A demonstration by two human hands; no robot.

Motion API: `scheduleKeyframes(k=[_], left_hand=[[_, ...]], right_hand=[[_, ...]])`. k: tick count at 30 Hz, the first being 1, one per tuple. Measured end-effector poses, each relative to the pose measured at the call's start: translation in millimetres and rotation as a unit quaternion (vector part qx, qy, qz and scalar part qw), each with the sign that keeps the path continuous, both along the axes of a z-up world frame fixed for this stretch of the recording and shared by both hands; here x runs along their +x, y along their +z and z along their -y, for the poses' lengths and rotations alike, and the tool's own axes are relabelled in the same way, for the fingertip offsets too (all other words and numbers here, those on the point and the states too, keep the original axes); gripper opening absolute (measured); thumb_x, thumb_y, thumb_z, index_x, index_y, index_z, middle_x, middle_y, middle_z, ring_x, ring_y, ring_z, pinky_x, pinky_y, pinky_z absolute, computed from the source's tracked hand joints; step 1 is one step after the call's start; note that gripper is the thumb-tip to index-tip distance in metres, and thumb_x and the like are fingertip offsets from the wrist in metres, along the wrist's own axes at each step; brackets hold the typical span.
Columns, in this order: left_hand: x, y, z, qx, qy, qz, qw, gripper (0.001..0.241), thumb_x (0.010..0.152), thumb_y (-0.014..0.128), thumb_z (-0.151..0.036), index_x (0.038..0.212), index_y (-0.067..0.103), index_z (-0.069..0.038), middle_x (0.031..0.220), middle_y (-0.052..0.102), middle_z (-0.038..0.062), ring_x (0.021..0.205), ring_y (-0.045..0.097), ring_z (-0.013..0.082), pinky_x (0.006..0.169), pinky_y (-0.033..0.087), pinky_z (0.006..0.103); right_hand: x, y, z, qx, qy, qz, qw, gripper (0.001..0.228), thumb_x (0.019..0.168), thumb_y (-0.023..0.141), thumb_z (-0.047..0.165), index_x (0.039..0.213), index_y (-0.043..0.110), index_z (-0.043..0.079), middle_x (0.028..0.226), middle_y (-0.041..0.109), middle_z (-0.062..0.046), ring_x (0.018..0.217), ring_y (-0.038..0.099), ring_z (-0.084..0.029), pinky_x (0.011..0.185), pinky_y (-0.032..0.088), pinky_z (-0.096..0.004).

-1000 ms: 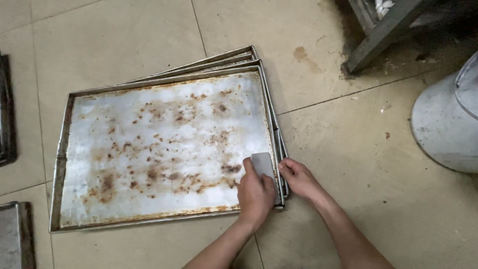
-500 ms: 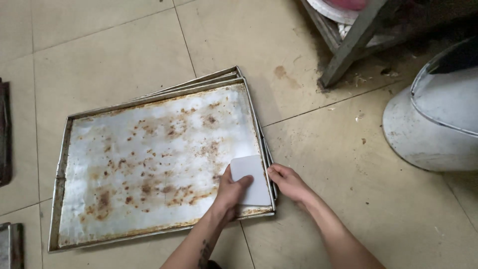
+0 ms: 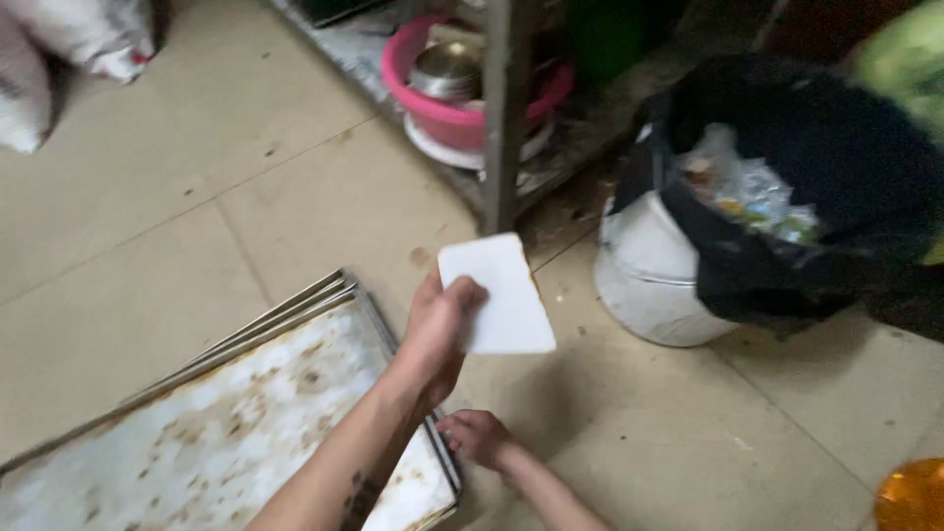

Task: Cleaning burnt residue from metal baking trays using a handheld scraper.

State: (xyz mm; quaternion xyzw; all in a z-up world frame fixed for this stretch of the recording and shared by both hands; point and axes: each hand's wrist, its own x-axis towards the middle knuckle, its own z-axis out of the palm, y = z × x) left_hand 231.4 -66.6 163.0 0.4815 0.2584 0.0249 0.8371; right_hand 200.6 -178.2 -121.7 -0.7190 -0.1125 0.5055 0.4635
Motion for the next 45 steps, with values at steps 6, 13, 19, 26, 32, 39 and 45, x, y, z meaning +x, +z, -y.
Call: scheduleKeyframes(k=[6,13,19,26,32,39,45], left_hand=[[145,83,74,0.153,0.019,0.275,0.949,0.045,0.086,0.060,-0.005,0.129,0.052,-0.001,0.116,0.069,0.008,0.105,0.068,0.0196,0.089,0.056,0.0335],[204,96,112,0.615,-0.118,0.245,0.740,0.056,0.089,0.061,-0.005,0.142,0.057,-0.022,0.125,0.071,0.015,0.129,0.061,0.0352,0.111,0.041,0.0547],[193,63,84,0.790,-0.305,0.282,0.452,0.067,0.074,0.066,-0.002,0.135,0.063,-0.028,0.148,0.054,0.001,0.144,0.040,0.0298,0.117,0.024,0.0632],[166,66,72,0.763,-0.322,0.372,0.419,0.068,0.078,0.065,-0.002,0.141,0.060,-0.026,0.149,0.055,0.004,0.142,0.044,0.0289,0.114,0.028,0.0641],[149,85,80,0.767,-0.372,0.359,0.379,0.070,0.077,0.065,-0.003,0.143,0.057,-0.023,0.151,0.054,0.006,0.140,0.047,0.0285,0.111,0.041,0.0522],[127,97,88,0.774,-0.383,0.338,0.374,0.064,0.082,0.066,-0.009,0.142,0.056,-0.026,0.150,0.052,0.005,0.138,0.048,0.0272,0.108,0.041,0.0532],[88,95,61,0.787,-0.377,0.355,0.337,0.073,0.077,0.060,-0.001,0.146,0.053,-0.024,0.151,0.054,0.003,0.138,0.050,0.0308,0.106,0.044,0.0476]], right_hand=[[81,119,14,0.183,-0.349,-0.027,0.919,0.030,0.101,0.051,0.027,0.114,0.071,0.007,0.076,0.060,0.001,0.063,0.052,-0.010,0.060,0.044,-0.029],[158,242,104,0.394,-0.650,-0.019,0.650,0.034,0.096,0.046,0.024,0.125,0.058,0.011,0.120,0.065,-0.005,0.113,0.060,-0.019,0.097,0.045,-0.040],[162,227,120,0.423,-0.675,-0.050,0.602,0.022,0.095,0.048,0.022,0.110,0.057,0.008,0.123,0.064,-0.007,0.129,0.059,-0.021,0.109,0.039,-0.048],[160,220,104,0.398,-0.715,0.006,0.575,0.020,0.090,0.047,0.013,0.108,0.056,0.013,0.119,0.066,-0.001,0.120,0.061,-0.018,0.101,0.044,-0.046],[151,235,95,0.307,-0.740,0.085,0.592,0.025,0.095,0.051,0.023,0.117,0.062,0.019,0.119,0.067,0.000,0.105,0.064,-0.013,0.085,0.048,-0.036],[125,169,60,0.289,-0.686,0.035,0.667,0.018,0.097,0.055,0.022,0.110,0.064,0.013,0.095,0.067,-0.002,0.084,0.065,-0.015,0.074,0.050,-0.034],[82,172,5,0.258,-0.530,-0.059,0.806,0.028,0.098,0.051,0.037,0.110,0.063,0.015,0.093,0.069,-0.001,0.082,0.063,-0.013,0.072,0.048,-0.030]])
